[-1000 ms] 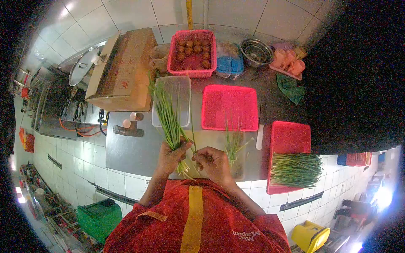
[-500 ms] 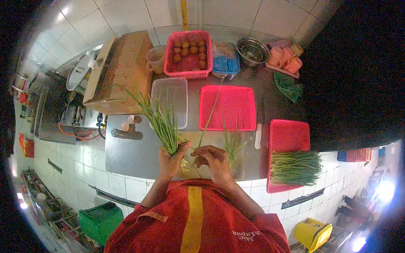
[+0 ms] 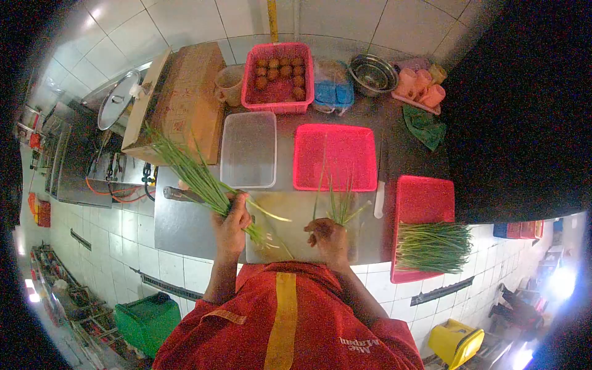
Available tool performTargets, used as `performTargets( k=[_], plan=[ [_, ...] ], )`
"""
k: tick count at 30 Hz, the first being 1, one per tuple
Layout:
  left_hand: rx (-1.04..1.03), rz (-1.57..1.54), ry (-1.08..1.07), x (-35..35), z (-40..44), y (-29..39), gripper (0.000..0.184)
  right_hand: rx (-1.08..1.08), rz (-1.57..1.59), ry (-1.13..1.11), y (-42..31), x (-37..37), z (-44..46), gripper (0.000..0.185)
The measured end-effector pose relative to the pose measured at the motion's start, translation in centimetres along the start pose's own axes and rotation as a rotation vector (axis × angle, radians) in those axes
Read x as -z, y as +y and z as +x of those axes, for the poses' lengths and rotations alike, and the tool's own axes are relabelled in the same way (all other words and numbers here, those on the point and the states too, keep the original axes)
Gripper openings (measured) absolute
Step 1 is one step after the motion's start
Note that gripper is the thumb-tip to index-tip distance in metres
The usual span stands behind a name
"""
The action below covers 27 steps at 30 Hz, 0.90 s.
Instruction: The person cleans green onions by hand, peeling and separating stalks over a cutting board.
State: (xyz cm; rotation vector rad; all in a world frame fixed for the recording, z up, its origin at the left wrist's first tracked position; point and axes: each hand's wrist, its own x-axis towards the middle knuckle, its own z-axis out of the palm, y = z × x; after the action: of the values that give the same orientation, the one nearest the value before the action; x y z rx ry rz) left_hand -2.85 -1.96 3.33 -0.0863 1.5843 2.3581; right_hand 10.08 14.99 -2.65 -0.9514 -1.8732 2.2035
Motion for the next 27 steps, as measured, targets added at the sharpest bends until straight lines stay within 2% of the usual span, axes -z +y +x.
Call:
performTargets(
  k=[1,3,4,6,7,9,10,12,13,15,16,18,22,24,27],
  plan=[
    [0.001,0.000,0.000,0.1,0.1,0.0,0.009,-0.001,0.000,0.000,0.5,0.9,0.1,0.017],
    [0.056,-0.159,0.012,0.5,0.3,0.0,0.006,-0.002,-0.438,0.072,1.3,2.9,0.3,0.014],
    [0.058,-0.159,0.012,0.7,0.3,0.0,0.006,-0.005,-0.438,0.072,1.7,3.8,0.3,0.014],
    [0.082,-0.171,-0.081,0.9,0.5,0.0,0.004,0.389,-0.997,0.202,2.0,5.1,0.1,0.015],
    [0.086,-0.170,-0.085,1.0,0.5,-0.2,0.004,0.385,-0.997,0.206,1.8,5.1,0.1,0.015],
    [0.129,-0.108,-0.224,1.3,0.4,-0.6,0.018,0.533,-1.058,0.317,0.4,4.7,0.5,0.016],
    [0.130,-0.106,-0.228,1.2,0.3,-0.6,0.018,0.532,-1.056,0.322,-1.2,3.9,0.4,0.016],
    [0.167,-0.080,-0.351,0.9,0.1,-0.7,0.019,0.210,-0.674,0.067,-5.1,1.5,-0.2,0.020],
    [0.169,-0.078,-0.358,0.8,0.0,-0.8,0.019,0.209,-0.671,0.074,-6.3,0.6,-0.5,0.020],
    [0.172,-0.023,-0.420,0.5,0.0,-0.8,0.020,0.241,-0.298,-0.287,-8.0,-1.1,-1.0,0.017],
    [0.171,-0.021,-0.424,0.1,-0.1,-0.6,0.020,0.244,-0.296,-0.284,-8.5,-1.7,-1.1,0.017],
    [0.197,-0.019,-0.372,-0.7,-0.6,0.4,0.005,0.125,-0.252,-0.436,-9.2,-2.7,-1.2,0.015],
    [0.276,0.035,-0.387,-0.2,-0.3,0.7,0.009,0.110,-0.297,-0.417,-9.3,-3.3,-1.2,0.013],
    [0.164,0.286,-0.281,-1.0,-0.4,1.0,0.011,0.274,-0.314,-0.288,-9.0,-3.6,-1.4,0.012],
    [0.079,0.338,-0.230,-1.3,-0.5,0.5,0.010,0.332,-0.382,-0.217,-9.1,-3.7,-1.8,0.010]
  ],
)
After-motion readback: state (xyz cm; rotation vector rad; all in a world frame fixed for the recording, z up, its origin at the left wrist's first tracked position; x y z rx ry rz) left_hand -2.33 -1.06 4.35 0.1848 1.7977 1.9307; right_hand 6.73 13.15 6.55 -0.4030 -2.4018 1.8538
